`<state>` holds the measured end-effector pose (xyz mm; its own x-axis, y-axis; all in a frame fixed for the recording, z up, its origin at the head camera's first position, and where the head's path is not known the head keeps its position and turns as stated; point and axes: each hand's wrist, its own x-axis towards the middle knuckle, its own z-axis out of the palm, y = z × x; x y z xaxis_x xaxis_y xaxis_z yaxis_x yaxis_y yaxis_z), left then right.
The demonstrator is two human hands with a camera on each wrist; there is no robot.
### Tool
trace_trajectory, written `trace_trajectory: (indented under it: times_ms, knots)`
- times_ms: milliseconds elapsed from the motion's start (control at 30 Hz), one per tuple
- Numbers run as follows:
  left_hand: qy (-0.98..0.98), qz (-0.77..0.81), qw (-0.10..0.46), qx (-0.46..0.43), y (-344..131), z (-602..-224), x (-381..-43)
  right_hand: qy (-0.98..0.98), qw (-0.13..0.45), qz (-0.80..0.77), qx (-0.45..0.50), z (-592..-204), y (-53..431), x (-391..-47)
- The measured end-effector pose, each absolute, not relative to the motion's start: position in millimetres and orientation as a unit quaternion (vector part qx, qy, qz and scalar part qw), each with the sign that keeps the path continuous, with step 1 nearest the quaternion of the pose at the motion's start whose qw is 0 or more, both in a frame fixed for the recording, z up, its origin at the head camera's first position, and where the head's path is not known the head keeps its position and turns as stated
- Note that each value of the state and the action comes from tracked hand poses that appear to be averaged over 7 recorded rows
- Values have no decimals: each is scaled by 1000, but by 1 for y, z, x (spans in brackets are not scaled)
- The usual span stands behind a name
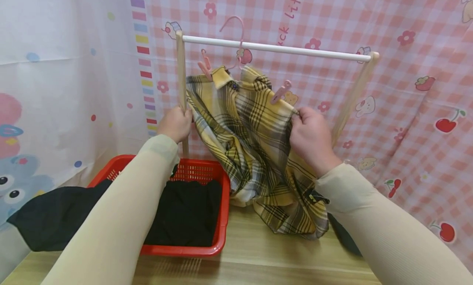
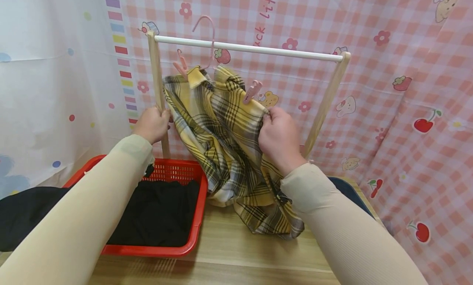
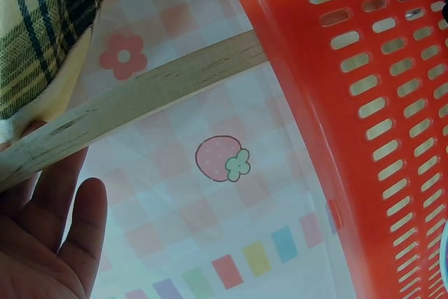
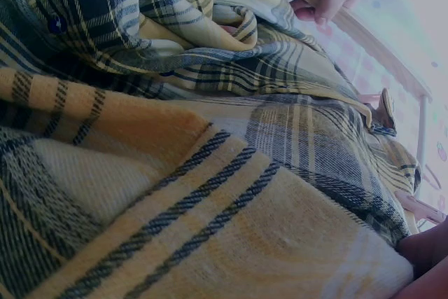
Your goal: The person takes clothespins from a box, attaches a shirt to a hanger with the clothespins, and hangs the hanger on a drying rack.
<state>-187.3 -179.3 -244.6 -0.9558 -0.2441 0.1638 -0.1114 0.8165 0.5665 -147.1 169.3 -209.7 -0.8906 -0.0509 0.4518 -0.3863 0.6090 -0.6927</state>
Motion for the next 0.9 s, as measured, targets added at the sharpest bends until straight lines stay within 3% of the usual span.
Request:
trace_trajectory:
  times_ms: [900]
  knots:
    - [-947, -283, 124, 92, -180, -244, -190, -869, 194, 432, 144, -208, 151, -149]
